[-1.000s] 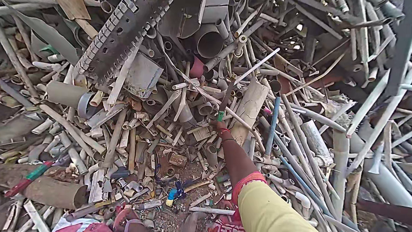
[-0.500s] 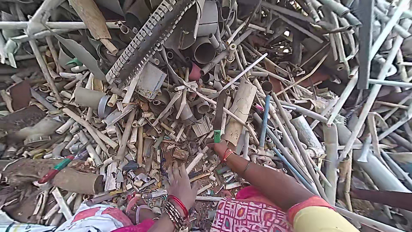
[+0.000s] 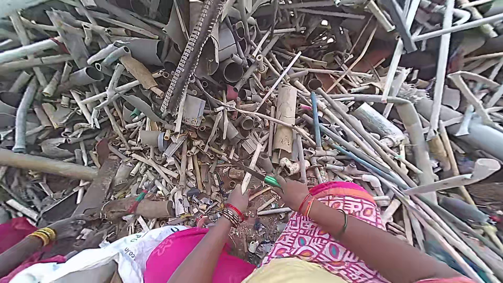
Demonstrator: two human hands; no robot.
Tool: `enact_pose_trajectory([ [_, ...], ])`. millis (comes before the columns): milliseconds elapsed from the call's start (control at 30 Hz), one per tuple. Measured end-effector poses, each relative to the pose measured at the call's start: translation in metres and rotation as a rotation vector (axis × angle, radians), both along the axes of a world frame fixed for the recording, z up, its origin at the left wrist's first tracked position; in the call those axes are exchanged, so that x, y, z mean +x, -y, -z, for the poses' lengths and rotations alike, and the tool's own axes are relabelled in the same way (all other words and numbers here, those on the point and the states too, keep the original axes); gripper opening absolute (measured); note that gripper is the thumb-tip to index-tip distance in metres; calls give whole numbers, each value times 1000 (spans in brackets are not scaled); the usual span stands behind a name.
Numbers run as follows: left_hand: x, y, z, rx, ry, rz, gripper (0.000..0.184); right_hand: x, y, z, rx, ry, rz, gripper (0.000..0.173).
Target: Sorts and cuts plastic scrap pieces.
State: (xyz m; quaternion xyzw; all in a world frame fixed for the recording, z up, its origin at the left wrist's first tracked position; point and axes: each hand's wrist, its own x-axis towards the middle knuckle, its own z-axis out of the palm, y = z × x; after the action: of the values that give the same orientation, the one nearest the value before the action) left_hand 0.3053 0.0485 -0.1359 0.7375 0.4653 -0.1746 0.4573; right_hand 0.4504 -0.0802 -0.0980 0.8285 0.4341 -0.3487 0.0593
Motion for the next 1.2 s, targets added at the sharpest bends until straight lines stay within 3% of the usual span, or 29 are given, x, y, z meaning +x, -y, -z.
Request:
enact_pose_trajectory([
  [67, -5, 7, -9, 71, -31, 22, 45, -11, 15, 10, 22, 60, -127, 50],
  [233, -22, 26, -41, 270, -209, 132, 47, 8, 9, 16, 96, 125, -85, 48],
  [300, -32, 30, -48, 286, -253, 118, 47, -8, 15, 13, 171, 80, -207, 47],
  [367, -45, 33, -47, 289, -267, 88, 48, -23, 20, 14, 195, 23, -293, 47],
  [500, -62, 43, -32, 289, -261, 5, 48, -7, -3, 21, 156, 15, -164, 44],
  [600, -65, 41, -15, 306, -173, -98, 48, -13, -1, 31, 232, -70, -317, 45],
  [733, -73, 25, 13, 184, 96, -298, 43, 6, -17, 46, 197, -131, -112, 52],
  [867, -70, 18, 24, 101, 243, -357, 37, 15, -19, 57, 272, -218, -226, 55],
  [1000, -63, 26, 20, -48, 384, -527, 29, 24, -25, 67, 272, -244, -100, 57],
  [1100, -62, 22, 20, -19, 386, -514, 28, 24, -27, 62, 279, -234, -183, 60],
  [1200, -66, 20, 25, 16, 357, -422, 26, 27, -29, 64, 280, -180, -53, 59],
])
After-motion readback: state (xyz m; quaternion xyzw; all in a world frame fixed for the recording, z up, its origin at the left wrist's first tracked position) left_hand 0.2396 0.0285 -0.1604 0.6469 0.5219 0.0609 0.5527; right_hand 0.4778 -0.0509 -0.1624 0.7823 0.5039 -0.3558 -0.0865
